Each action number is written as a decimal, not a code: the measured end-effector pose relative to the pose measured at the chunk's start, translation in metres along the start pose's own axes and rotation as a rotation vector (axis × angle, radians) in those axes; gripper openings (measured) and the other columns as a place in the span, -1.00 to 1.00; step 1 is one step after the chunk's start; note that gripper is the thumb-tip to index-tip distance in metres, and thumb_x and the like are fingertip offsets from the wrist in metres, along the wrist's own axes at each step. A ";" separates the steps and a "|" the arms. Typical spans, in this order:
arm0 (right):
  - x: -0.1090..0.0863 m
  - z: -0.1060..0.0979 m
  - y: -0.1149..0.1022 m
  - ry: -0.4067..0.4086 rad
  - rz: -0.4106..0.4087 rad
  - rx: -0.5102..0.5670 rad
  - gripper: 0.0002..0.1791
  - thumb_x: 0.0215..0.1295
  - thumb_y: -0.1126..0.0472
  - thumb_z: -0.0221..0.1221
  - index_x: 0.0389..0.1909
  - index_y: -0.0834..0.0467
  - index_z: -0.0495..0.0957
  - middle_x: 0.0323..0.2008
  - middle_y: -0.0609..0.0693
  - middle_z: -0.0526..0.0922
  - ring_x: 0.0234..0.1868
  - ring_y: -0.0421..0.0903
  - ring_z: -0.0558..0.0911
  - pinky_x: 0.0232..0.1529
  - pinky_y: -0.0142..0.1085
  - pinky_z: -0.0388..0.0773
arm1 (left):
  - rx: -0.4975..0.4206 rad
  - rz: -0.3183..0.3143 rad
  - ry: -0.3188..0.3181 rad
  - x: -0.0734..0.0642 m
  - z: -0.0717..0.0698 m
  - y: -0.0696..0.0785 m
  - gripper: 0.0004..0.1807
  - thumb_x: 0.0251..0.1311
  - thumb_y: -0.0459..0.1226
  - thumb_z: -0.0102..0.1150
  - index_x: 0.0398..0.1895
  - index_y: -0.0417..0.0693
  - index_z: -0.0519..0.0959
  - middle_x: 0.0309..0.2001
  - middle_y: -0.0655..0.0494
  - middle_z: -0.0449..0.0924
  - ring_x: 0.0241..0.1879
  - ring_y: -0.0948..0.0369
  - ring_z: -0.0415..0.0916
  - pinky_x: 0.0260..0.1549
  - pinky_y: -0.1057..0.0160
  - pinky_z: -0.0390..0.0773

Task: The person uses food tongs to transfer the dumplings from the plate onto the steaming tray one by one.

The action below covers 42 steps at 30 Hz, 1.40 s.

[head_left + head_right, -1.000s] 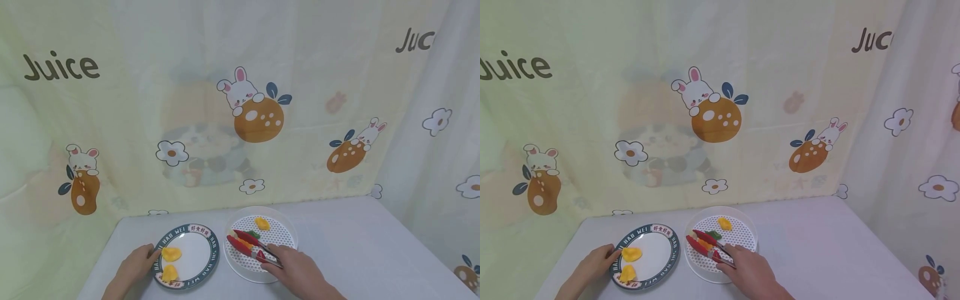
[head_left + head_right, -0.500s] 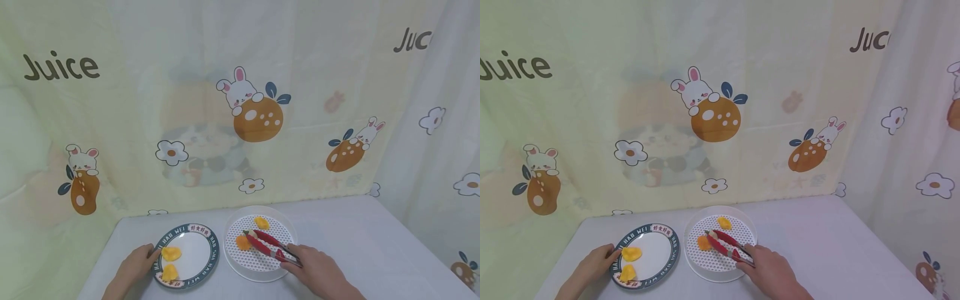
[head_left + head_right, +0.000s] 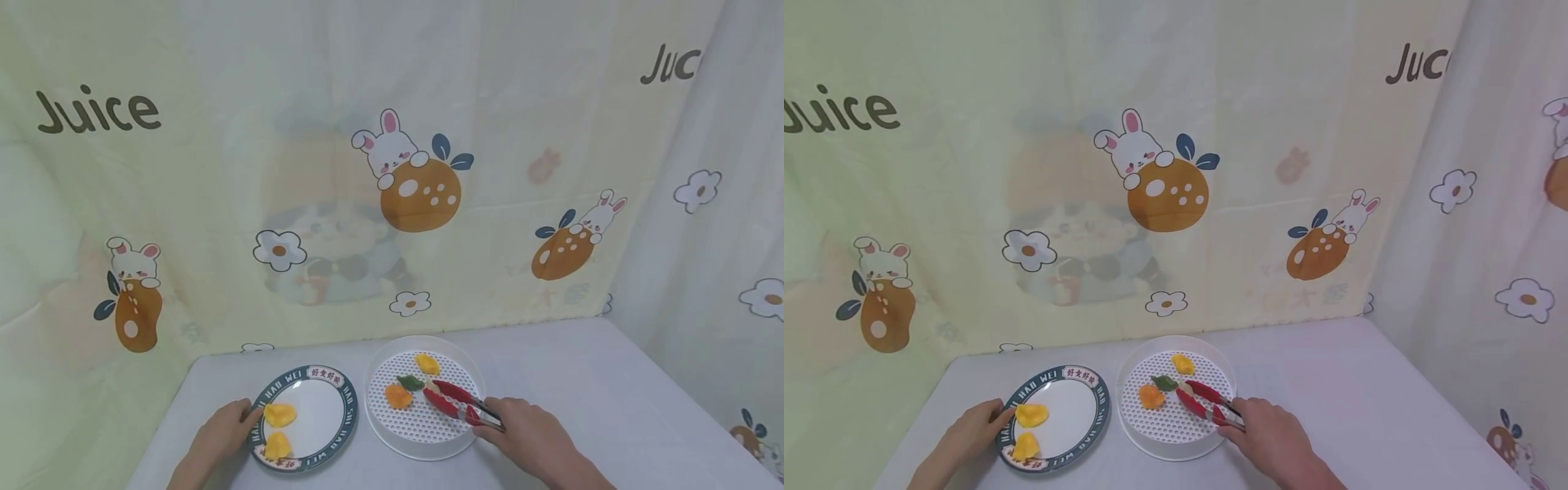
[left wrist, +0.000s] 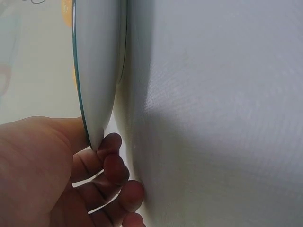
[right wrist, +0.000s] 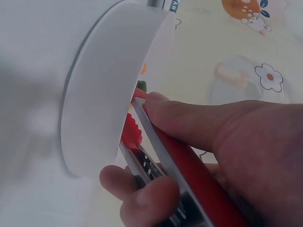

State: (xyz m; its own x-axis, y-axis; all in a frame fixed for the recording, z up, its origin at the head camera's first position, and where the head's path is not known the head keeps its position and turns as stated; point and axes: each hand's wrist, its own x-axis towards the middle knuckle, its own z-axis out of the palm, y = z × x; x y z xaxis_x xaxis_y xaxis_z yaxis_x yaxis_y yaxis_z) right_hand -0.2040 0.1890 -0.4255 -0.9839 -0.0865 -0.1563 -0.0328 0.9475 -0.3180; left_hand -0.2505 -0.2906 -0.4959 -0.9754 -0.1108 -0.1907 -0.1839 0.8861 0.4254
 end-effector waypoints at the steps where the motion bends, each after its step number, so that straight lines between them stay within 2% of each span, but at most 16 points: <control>1: 0.001 0.000 0.000 -0.003 0.001 -0.005 -0.35 0.07 -0.23 0.40 0.08 0.10 0.63 -0.31 -0.10 0.65 -0.36 -0.12 0.46 -0.34 -0.22 0.42 | -0.001 -0.001 0.001 0.000 0.000 0.000 -0.65 0.48 -0.04 -0.01 -0.39 -0.08 0.47 -0.51 0.06 0.42 -0.46 0.19 0.36 -0.47 0.25 0.37; 11: 0.003 0.002 -0.001 0.015 -0.016 -0.040 -0.40 0.05 -0.23 0.42 0.02 0.07 0.64 -0.29 -0.09 0.68 -0.37 -0.11 0.46 -0.33 -0.20 0.44 | -0.005 -0.005 0.010 0.000 -0.001 0.000 -0.66 0.48 -0.06 -0.01 -0.41 -0.08 0.46 -0.52 0.07 0.41 -0.47 0.19 0.35 -0.48 0.25 0.36; 14: 0.002 0.000 -0.001 0.021 -0.021 -0.036 -0.37 0.06 -0.23 0.42 0.04 0.10 0.63 -0.25 -0.07 0.69 -0.36 -0.11 0.48 -0.31 -0.16 0.49 | -0.006 -0.006 0.004 0.000 0.000 0.001 -0.65 0.48 -0.05 -0.01 -0.40 -0.08 0.46 -0.51 0.06 0.41 -0.47 0.19 0.35 -0.48 0.25 0.36; 18: 0.000 -0.007 0.000 0.043 -0.014 -0.036 -0.25 0.05 -0.27 0.41 0.13 0.17 0.59 -0.11 0.03 0.72 -0.28 -0.09 0.56 -0.20 -0.02 0.62 | -0.012 -0.011 0.003 0.000 0.001 0.001 -0.66 0.48 -0.05 0.00 -0.40 -0.07 0.46 -0.51 0.07 0.41 -0.46 0.19 0.35 -0.47 0.25 0.37; 21: -0.001 -0.014 -0.001 0.068 -0.009 -0.035 -0.13 0.03 -0.33 0.39 0.21 0.22 0.53 -0.02 0.14 0.70 -0.21 -0.03 0.61 -0.14 0.06 0.65 | -0.006 -0.009 0.007 0.000 0.001 0.001 -0.66 0.48 -0.06 0.00 -0.40 -0.07 0.46 -0.51 0.07 0.41 -0.46 0.19 0.35 -0.47 0.25 0.37; 25: -0.003 -0.019 -0.004 0.108 -0.009 -0.017 0.09 -0.04 -0.46 0.34 0.33 0.25 0.42 0.11 0.29 0.60 -0.13 0.09 0.65 -0.15 0.10 0.66 | 0.002 -0.005 0.007 0.000 0.000 0.002 -0.67 0.48 -0.06 0.00 -0.40 -0.08 0.46 -0.51 0.07 0.41 -0.46 0.19 0.35 -0.47 0.25 0.37; 27: -0.003 -0.020 -0.008 0.114 0.006 0.007 0.18 -0.09 -0.52 0.33 0.37 0.26 0.35 0.14 0.31 0.56 -0.14 0.09 0.65 -0.17 0.09 0.67 | 0.004 -0.007 0.006 0.000 0.000 0.002 -0.67 0.48 -0.06 0.01 -0.40 -0.08 0.46 -0.51 0.07 0.41 -0.46 0.19 0.35 -0.47 0.25 0.37; 29: -0.003 -0.021 -0.012 0.113 0.028 0.032 0.26 -0.14 -0.56 0.32 0.41 0.26 0.30 0.13 0.31 0.55 -0.13 0.07 0.64 -0.17 0.07 0.68 | 0.005 -0.008 0.005 0.000 0.001 0.001 -0.66 0.48 -0.06 0.01 -0.40 -0.08 0.46 -0.51 0.07 0.41 -0.46 0.19 0.35 -0.47 0.26 0.37; 34: -0.003 -0.020 -0.024 0.107 0.039 0.097 0.28 -0.18 -0.56 0.35 0.43 0.23 0.27 0.01 0.15 0.58 -0.19 -0.05 0.57 -0.20 -0.06 0.69 | 0.000 -0.011 0.003 0.001 0.002 0.000 -0.66 0.47 -0.05 0.01 -0.40 -0.08 0.46 -0.51 0.07 0.41 -0.46 0.19 0.35 -0.47 0.25 0.37; 38: -0.004 -0.017 -0.036 0.096 0.016 0.122 0.26 -0.19 -0.55 0.35 0.43 0.19 0.29 -0.01 0.10 0.58 -0.16 -0.05 0.56 -0.13 -0.02 0.66 | -0.001 -0.016 0.001 0.001 0.003 0.000 -0.65 0.48 -0.04 0.00 -0.40 -0.08 0.47 -0.51 0.07 0.42 -0.46 0.19 0.36 -0.47 0.25 0.37; 42: -0.002 -0.012 -0.050 0.069 0.024 0.151 0.26 -0.23 -0.55 0.37 0.44 0.13 0.30 0.12 0.13 0.57 -0.04 0.02 0.58 -0.03 0.07 0.65 | -0.001 -0.020 0.007 0.001 0.002 0.000 -0.66 0.47 -0.05 0.00 -0.40 -0.08 0.48 -0.51 0.06 0.43 -0.46 0.19 0.37 -0.47 0.25 0.38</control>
State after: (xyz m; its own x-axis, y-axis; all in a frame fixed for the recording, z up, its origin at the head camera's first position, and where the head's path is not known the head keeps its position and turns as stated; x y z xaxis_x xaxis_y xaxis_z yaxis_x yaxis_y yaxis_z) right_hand -0.2025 0.1459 -0.3977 -0.9940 -0.0383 -0.1021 0.0122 0.8914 -0.4531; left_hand -0.2513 -0.2899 -0.4985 -0.9723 -0.1314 -0.1934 -0.2033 0.8834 0.4221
